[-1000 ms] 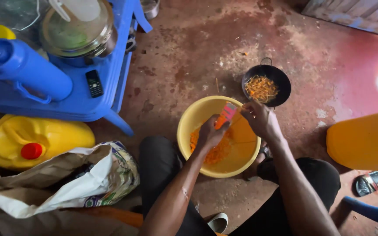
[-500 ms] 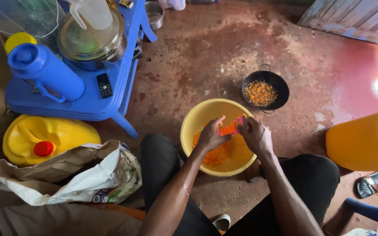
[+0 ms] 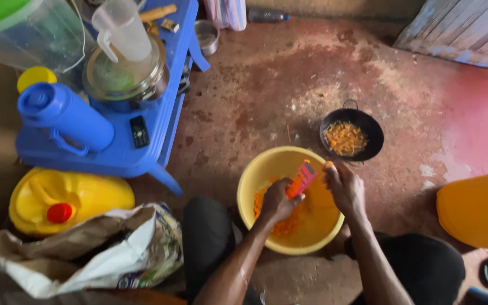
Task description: Grating carrots into a bowl using a handheld grater
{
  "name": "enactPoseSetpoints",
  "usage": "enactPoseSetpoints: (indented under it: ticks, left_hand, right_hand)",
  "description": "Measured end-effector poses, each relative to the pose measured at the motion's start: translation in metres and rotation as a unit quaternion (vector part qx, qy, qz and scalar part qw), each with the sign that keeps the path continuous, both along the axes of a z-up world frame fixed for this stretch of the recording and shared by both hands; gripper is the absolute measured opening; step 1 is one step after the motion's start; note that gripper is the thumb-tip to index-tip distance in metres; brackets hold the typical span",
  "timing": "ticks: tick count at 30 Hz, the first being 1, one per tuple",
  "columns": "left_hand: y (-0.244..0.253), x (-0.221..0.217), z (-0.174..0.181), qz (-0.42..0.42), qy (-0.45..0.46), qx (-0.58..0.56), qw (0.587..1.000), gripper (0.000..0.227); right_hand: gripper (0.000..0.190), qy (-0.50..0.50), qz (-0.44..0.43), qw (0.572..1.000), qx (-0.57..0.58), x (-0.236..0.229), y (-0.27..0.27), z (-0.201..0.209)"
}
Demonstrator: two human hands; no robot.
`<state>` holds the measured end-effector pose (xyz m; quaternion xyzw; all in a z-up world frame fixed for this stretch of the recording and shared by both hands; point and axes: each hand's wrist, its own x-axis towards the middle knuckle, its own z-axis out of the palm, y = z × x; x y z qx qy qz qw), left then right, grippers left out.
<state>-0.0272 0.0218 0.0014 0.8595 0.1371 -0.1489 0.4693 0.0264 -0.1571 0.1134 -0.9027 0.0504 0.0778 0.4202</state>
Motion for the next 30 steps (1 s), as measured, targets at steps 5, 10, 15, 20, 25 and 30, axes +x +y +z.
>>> enactPoseSetpoints:
  ticks: [5,10,15,20,25,30]
  left_hand:
    - [0.008,-0.006,0.047,0.075,-0.082,-0.051,0.993,0.049]
    - [0.017,-0.003,0.068,0.134,-0.107,-0.096,0.980,0.052]
    - [0.020,-0.008,0.081,0.161,-0.122,-0.164,0.966,0.051]
    - [0.021,-0.018,0.098,0.171,-0.103,-0.187,0.962,0.049]
    - [0.016,-0.018,0.101,0.157,-0.082,-0.178,0.968,0.053]
    - [0.011,-0.017,0.090,0.152,-0.070,-0.184,0.969,0.054]
  right_hand:
    - [0.029,0.050,-0.005,0.997,-0.056,0.010,-0.019,-0.061]
    - [0.029,0.123,0.077,0.979,-0.143,0.004,-0.018,-0.164]
    - [0.026,0.134,0.106,0.981,-0.092,-0.017,0.025,-0.262]
    - [0.030,0.228,0.146,0.958,-0.095,-0.100,0.068,-0.348]
    - [0.038,0.276,0.172,0.941,-0.096,-0.134,0.101,-0.373]
    - [0.048,0.290,0.183,0.933,-0.110,-0.146,0.110,-0.377]
